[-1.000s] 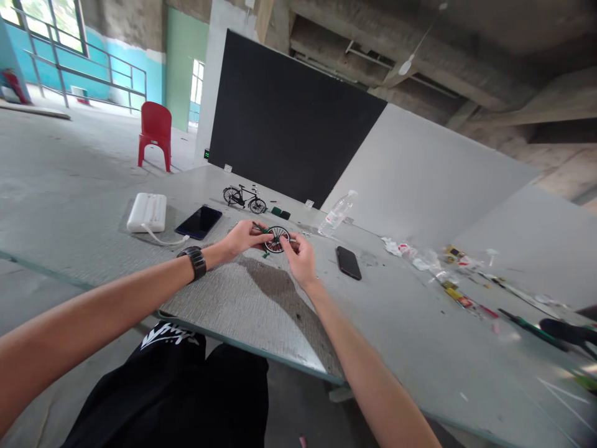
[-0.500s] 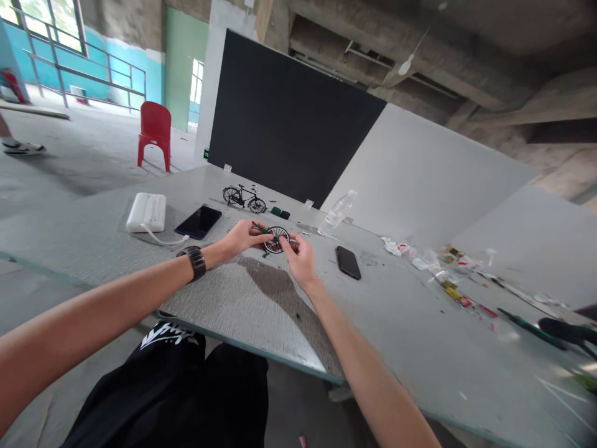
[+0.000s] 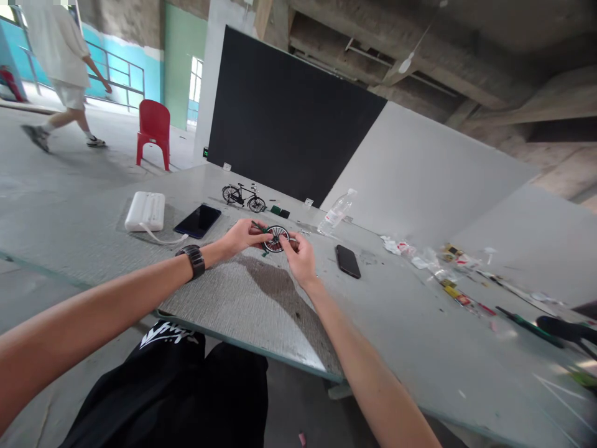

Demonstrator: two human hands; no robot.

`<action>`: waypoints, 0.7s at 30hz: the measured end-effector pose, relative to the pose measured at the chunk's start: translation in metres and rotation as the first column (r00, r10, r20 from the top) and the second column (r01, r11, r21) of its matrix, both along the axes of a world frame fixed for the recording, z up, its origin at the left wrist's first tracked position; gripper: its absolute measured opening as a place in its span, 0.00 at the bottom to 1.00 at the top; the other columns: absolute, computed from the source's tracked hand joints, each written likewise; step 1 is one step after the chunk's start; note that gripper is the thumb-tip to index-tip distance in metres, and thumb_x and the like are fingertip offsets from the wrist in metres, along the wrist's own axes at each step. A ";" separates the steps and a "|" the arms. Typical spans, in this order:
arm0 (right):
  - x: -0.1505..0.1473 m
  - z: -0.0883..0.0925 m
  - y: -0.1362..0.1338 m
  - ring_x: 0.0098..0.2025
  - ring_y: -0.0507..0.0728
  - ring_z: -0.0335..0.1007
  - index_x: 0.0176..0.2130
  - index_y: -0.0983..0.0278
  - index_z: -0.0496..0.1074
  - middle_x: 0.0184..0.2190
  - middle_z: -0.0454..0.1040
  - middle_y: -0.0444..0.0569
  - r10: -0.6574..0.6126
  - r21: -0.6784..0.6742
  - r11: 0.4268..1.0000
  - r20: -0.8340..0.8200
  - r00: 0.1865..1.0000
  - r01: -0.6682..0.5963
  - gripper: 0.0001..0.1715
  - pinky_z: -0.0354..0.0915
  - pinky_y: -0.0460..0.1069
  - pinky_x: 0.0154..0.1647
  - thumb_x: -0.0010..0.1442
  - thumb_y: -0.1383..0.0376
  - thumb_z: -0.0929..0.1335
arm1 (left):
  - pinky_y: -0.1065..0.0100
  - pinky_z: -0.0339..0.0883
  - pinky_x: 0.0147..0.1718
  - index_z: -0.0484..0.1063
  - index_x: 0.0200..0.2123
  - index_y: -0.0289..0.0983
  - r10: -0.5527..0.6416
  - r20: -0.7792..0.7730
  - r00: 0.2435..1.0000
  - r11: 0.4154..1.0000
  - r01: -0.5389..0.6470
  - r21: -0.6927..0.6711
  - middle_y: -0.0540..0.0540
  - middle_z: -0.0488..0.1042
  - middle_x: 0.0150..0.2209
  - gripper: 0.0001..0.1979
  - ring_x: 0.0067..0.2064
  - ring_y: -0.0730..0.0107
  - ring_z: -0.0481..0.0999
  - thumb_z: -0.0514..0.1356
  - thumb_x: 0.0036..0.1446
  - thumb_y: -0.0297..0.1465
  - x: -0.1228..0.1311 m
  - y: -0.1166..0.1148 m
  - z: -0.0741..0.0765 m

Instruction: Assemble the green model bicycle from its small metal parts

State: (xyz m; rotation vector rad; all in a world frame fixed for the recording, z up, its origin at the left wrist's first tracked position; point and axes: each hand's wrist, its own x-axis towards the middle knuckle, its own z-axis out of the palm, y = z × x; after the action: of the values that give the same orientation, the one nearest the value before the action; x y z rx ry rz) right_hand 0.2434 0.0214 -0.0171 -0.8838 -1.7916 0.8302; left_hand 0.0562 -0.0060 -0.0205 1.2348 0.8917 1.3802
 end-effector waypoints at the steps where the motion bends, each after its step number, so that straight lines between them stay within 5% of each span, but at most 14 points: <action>1: 0.000 0.000 0.000 0.36 0.59 0.78 0.41 0.62 0.73 0.33 0.81 0.51 0.000 -0.002 1.000 -0.002 1.000 0.000 0.22 0.71 0.53 0.37 0.58 0.46 0.70 | 0.64 0.76 0.38 0.69 0.41 0.32 0.002 -0.001 1.000 1.000 -0.002 0.001 0.45 0.80 0.32 0.15 0.36 0.67 0.82 0.71 0.55 0.28 0.000 0.000 0.000; 16: 0.000 0.002 -0.002 0.35 0.58 0.76 0.42 0.62 0.73 0.33 0.80 0.50 0.018 0.006 1.000 0.019 1.000 -0.018 0.22 0.69 0.51 0.35 0.59 0.48 0.71 | 0.67 0.75 0.33 0.70 0.39 0.33 0.020 -0.043 0.999 1.000 -0.019 0.019 0.46 0.80 0.29 0.13 0.32 0.69 0.81 0.70 0.55 0.28 0.000 0.002 0.000; 21: 0.015 0.007 0.017 0.30 0.55 0.71 0.44 0.61 0.74 0.31 0.76 0.48 -0.161 0.068 0.986 0.116 0.980 0.153 0.27 0.65 0.48 0.27 0.60 0.42 0.67 | 0.67 0.75 0.33 0.69 0.39 0.34 0.091 -0.014 0.996 0.996 -0.091 0.023 0.47 0.79 0.29 0.15 0.31 0.69 0.80 0.71 0.53 0.29 -0.002 0.006 -0.003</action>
State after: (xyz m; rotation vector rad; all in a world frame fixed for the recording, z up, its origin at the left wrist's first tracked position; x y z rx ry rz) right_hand 0.2588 0.0386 -0.0104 -1.0416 -1.8143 0.6313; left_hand 0.0542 0.0003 -0.0236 1.2361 0.9553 1.4585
